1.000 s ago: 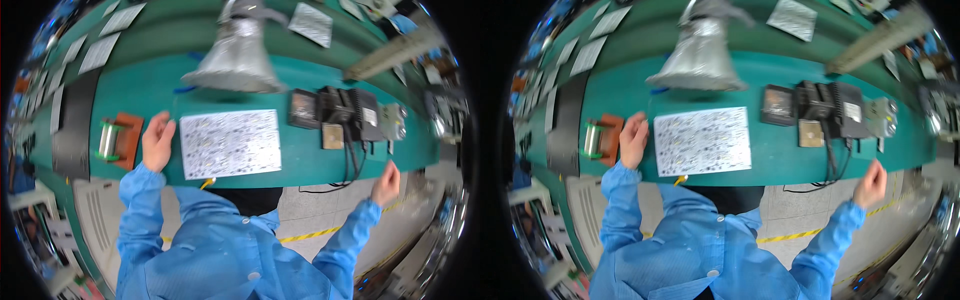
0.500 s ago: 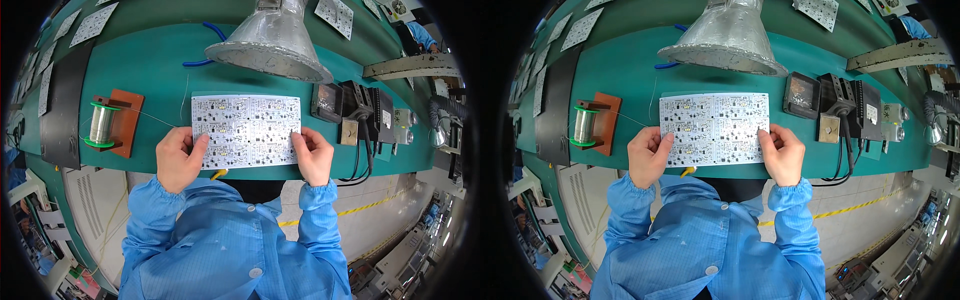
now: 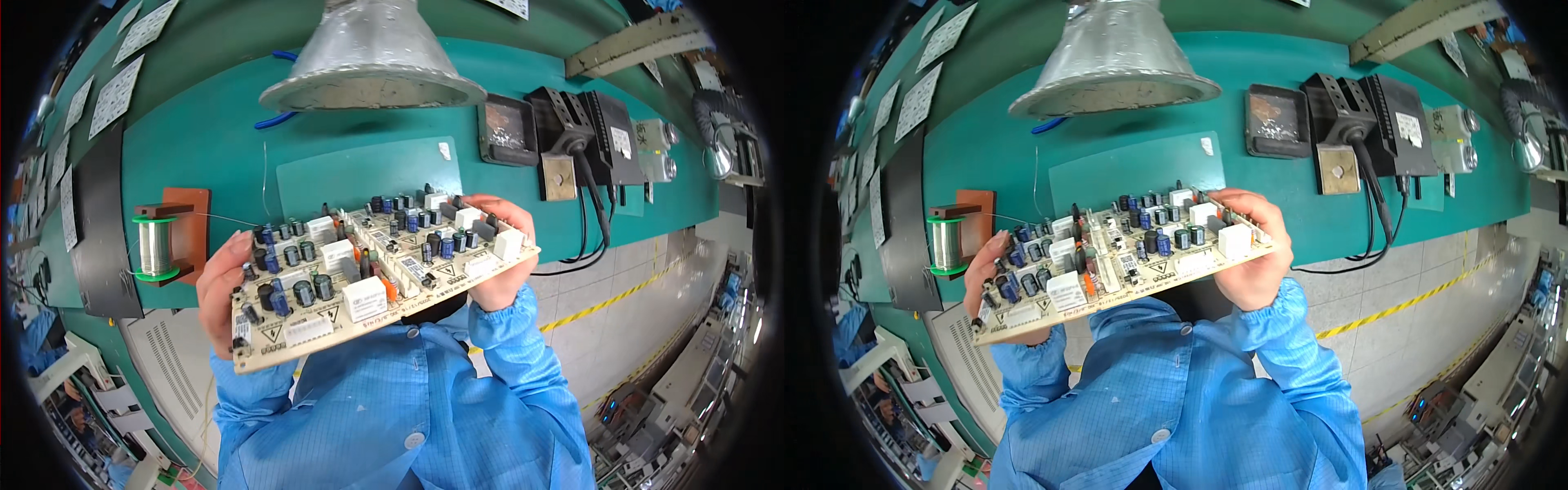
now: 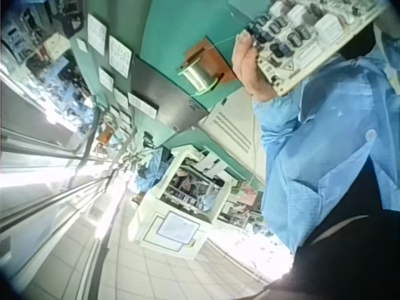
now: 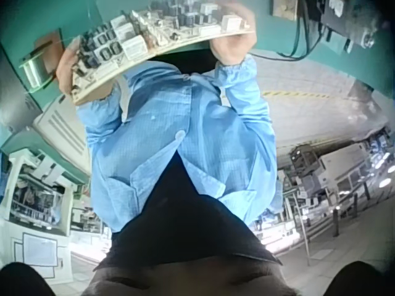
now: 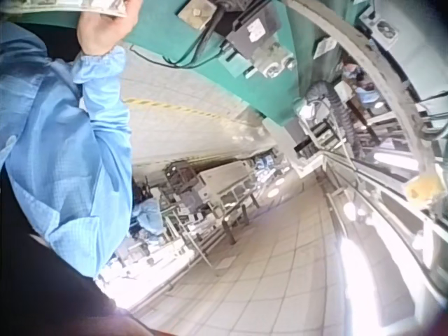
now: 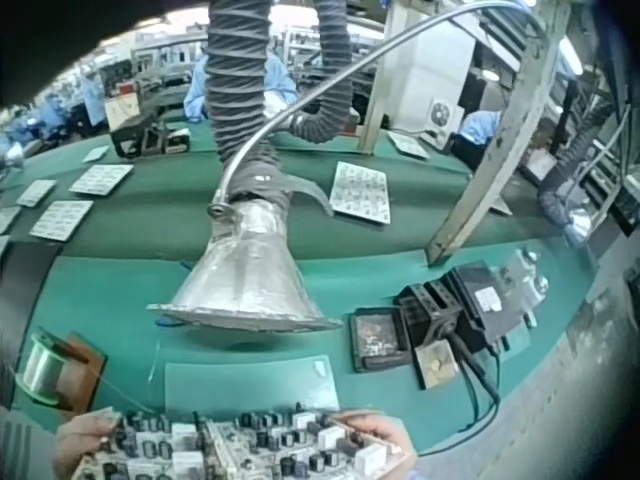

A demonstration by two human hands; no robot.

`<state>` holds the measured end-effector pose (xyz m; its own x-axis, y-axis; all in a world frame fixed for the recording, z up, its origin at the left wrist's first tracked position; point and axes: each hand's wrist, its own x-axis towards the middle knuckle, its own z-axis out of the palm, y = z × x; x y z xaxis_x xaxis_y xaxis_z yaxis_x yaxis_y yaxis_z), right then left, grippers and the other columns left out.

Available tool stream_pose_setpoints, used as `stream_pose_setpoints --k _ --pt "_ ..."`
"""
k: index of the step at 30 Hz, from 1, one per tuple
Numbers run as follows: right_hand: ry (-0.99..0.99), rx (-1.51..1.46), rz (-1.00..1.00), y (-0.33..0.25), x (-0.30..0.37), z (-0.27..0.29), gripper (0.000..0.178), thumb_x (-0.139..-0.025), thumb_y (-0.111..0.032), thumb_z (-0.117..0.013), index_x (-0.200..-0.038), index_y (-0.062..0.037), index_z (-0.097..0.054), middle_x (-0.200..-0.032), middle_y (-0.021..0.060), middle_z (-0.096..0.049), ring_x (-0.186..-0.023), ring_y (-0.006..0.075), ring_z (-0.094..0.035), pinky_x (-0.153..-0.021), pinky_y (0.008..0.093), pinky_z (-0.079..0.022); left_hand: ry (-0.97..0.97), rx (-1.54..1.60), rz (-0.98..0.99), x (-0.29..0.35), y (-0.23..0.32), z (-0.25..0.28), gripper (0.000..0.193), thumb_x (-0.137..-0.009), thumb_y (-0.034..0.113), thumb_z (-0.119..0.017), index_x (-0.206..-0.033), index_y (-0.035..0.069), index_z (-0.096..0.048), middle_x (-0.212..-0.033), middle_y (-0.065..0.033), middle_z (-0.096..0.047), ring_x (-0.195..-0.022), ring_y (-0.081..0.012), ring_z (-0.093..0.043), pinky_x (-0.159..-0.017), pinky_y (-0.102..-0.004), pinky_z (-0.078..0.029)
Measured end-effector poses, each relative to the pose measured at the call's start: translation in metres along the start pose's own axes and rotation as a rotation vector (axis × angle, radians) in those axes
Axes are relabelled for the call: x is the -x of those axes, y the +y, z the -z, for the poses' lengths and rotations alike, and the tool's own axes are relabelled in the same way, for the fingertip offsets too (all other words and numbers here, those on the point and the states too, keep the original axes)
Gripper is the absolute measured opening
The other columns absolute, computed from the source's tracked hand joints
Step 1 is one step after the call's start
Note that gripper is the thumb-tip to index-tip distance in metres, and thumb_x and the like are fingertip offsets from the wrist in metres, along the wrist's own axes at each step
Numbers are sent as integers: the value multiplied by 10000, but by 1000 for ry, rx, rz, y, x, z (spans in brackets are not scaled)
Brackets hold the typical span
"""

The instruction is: Perform manual soldering and assembly of electronic components onto circuit boards at an industrial workbench.

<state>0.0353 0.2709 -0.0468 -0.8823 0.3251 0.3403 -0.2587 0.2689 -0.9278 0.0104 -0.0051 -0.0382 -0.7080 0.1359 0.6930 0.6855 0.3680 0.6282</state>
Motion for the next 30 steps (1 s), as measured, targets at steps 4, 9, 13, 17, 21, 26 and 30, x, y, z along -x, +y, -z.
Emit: stream_pose_setpoints --k 4,9,13,17,21,26,30 --pt "12 -98 10 7 3 -1 164 -871 29 -546 -1019 23 -478 -1016 212 -603 -932 259 -617 -839 377 -514 -14 26 5 -9 4 -3 223 -953 185 -445 -1130 50 -448 -1161 -264 -520 -1092 -356 -553 -898 -461 -520" --pt "-4 -206 -80 13 7 -4 221 -847 38 -574 -1038 15 -464 -1044 216 -594 -962 261 -607 -851 378 -509 -4 29 40 -12 9 -5 208 -944 152 -441 -1120 46 -478 -1151 -259 -540 -1081 -353 -559 -908 -479 -509" --pt "16 -281 -122 18 11 -4 404 -744 89 -686 -1066 16 -454 -1112 181 -577 -1003 234 -605 -887 340 -499 -4 21 3 -14 16 -5 222 -949 153 -432 -1136 45 -482 -1164 -242 -544 -1090 -326 -557 -923 -457 -503" --pt "-3 -372 -143 18 12 -5 425 -741 87 -691 -1082 16 -446 -1122 183 -572 -1019 236 -598 -892 340 -497 -83 -153 182 -17 33 1 265 -958 157 -419 -1197 48 -454 -1192 -197 -532 -1116 -279 -543 -942 -424 -493" --pt "-62 -330 -136 20 16 -3 430 -741 83 -694 -1089 14 -450 -1130 183 -568 -1040 241 -593 -894 338 -496 -139 -219 80 -17 34 4 287 -964 164 -415 -1229 55 -436 -1230 -172 -496 -1115 -273 -543 -952 -420 -486" --pt "-79 -353 -164 19 18 -2 429 -738 78 -700 -1086 11 -458 -1137 186 -567 -1054 247 -589 -902 340 -494 -130 -180 51 -16 40 4 345 -917 91 -500 -1253 56 -432 -1212 -212 -525 -1082 -342 -540 -941 -430 -465" --pt "-56 -507 -226 17 20 1 439 -731 67 -715 -1088 15 -464 -1160 208 -559 -1060 263 -585 -916 371 -492 -261 -296 22 -29 55 9 364 -919 118 -499 -1273 70 -427 -1214 -202 -512 -1080 -338 -540 -947 -468 -453"
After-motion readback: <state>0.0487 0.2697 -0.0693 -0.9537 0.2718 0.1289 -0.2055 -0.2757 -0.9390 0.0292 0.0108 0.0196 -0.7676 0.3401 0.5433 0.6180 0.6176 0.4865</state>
